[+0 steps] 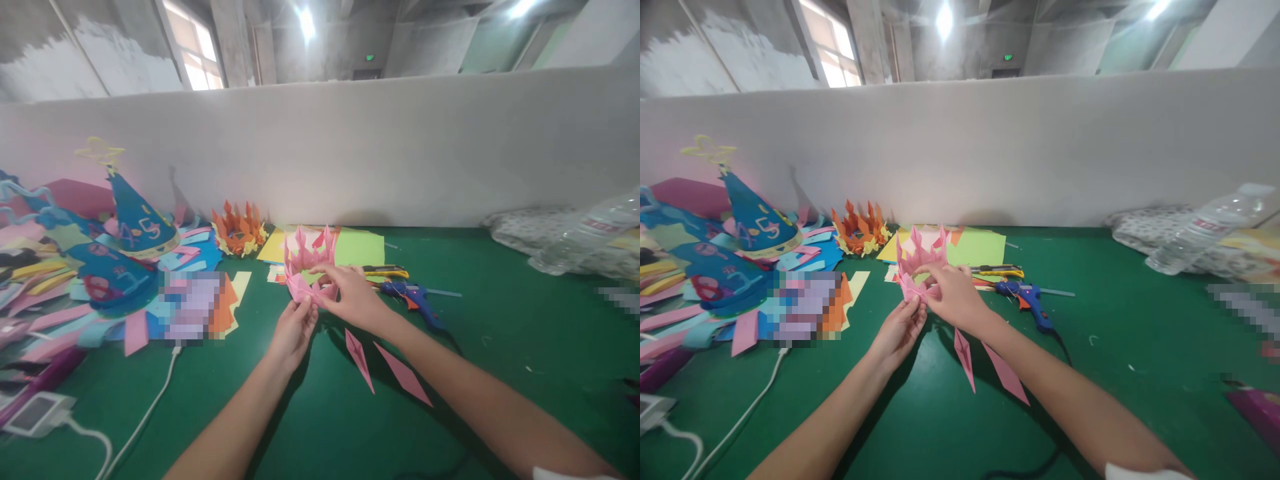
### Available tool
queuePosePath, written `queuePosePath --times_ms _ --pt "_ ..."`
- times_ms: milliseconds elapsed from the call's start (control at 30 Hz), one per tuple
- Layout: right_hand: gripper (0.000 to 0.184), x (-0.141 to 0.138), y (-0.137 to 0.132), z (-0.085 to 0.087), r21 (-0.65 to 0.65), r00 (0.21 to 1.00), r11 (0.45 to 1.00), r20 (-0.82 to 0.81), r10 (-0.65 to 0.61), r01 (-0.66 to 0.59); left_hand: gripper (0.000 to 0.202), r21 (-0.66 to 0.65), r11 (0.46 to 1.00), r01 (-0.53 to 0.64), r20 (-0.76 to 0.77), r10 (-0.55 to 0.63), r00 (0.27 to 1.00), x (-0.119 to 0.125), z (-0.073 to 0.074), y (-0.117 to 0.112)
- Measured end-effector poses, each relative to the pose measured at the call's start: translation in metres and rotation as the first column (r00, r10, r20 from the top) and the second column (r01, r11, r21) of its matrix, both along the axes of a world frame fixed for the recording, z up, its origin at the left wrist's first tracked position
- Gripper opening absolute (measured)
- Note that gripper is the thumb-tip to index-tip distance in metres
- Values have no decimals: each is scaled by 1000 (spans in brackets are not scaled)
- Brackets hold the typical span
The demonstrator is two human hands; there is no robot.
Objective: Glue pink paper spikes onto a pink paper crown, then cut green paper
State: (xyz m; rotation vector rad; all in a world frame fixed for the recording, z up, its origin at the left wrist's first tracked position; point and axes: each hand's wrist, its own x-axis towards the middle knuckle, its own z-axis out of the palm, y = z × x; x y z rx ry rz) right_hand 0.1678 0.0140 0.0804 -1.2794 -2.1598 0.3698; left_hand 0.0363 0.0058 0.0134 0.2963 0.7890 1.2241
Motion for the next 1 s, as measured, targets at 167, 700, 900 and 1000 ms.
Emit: queuePosePath --times_ms 167,700,900,1000 --pt "40 27 -1 4 127 995 987 -41 -95 100 10 -23 999 -23 -9 23 1000 -2 -1 2" --pt "40 169 -41 -54 -315 771 710 363 -523 630 50 82 910 407 -888 -118 443 -12 -10 2" --pt "28 171 -36 -55 -331 764 693 363 -533 640 31 347 436 831 -933 249 259 13 1 -36" --pt "28 176 -36 -54 -354 788 705 295 -540 615 32 351 141 926 -877 396 272 18 10 -43"
